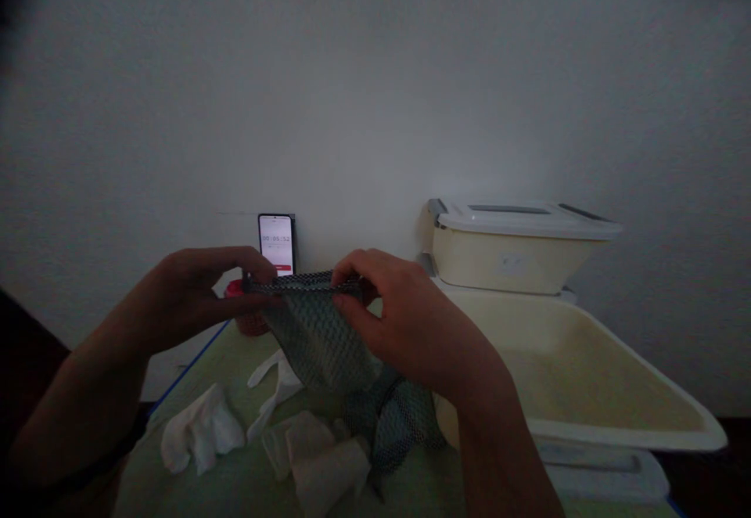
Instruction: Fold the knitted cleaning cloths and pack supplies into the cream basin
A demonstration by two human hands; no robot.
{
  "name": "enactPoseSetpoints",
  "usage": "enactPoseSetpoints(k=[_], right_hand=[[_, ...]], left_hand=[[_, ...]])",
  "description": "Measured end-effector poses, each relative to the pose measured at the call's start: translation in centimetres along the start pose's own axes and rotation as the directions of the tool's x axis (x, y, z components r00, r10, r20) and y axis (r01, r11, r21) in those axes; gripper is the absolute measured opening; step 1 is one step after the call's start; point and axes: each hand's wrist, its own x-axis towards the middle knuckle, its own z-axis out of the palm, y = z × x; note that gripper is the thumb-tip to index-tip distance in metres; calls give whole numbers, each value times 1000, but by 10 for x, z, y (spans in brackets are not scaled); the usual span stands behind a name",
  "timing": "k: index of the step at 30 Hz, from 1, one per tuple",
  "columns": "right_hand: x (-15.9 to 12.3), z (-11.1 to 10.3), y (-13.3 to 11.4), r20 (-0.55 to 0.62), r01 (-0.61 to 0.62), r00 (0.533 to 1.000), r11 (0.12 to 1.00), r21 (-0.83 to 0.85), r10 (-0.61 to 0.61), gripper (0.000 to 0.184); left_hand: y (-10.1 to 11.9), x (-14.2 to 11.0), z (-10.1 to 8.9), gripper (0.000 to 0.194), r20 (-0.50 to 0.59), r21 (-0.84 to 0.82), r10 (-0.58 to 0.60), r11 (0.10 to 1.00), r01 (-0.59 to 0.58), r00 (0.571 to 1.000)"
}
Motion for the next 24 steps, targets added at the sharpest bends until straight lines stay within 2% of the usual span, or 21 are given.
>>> enactPoseSetpoints(k=[3, 8, 13, 16, 19, 21, 24], right_hand=[[0, -1, -1, -72, -8, 997, 1000, -31, 6, 10], [1, -1, -3, -163, -14, 987, 998, -67, 3, 13], [2, 0, -1, -206, -29, 978, 999, -37, 21, 10], [2, 1, 2, -296, 11, 955, 1000, -12, -14, 8], [2, 2, 4, -405, 53, 913, 999, -5, -51, 8], [3, 3, 6, -438, 60, 897, 998, -4, -56, 6], [5, 4, 7, -419, 60, 906, 998, -24, -64, 6]], left_hand=[[0, -2, -1, 20, 0, 1, 14, 1000, -14, 1000], [-1, 1, -1, 21, 115, 84, -2, 996, -8, 993], [0, 2, 0, 18, 89, 129, -10, 992, -2, 996], [-4, 2, 2, 15, -53, -52, 0, 999, -3, 999], [-10, 5, 8, 17, -231, -347, -5, 935, -77, 973], [-12, 7, 12, 18, -269, -499, -50, 862, -94, 962], [-13, 9, 15, 15, -254, -595, -81, 798, -89, 964]])
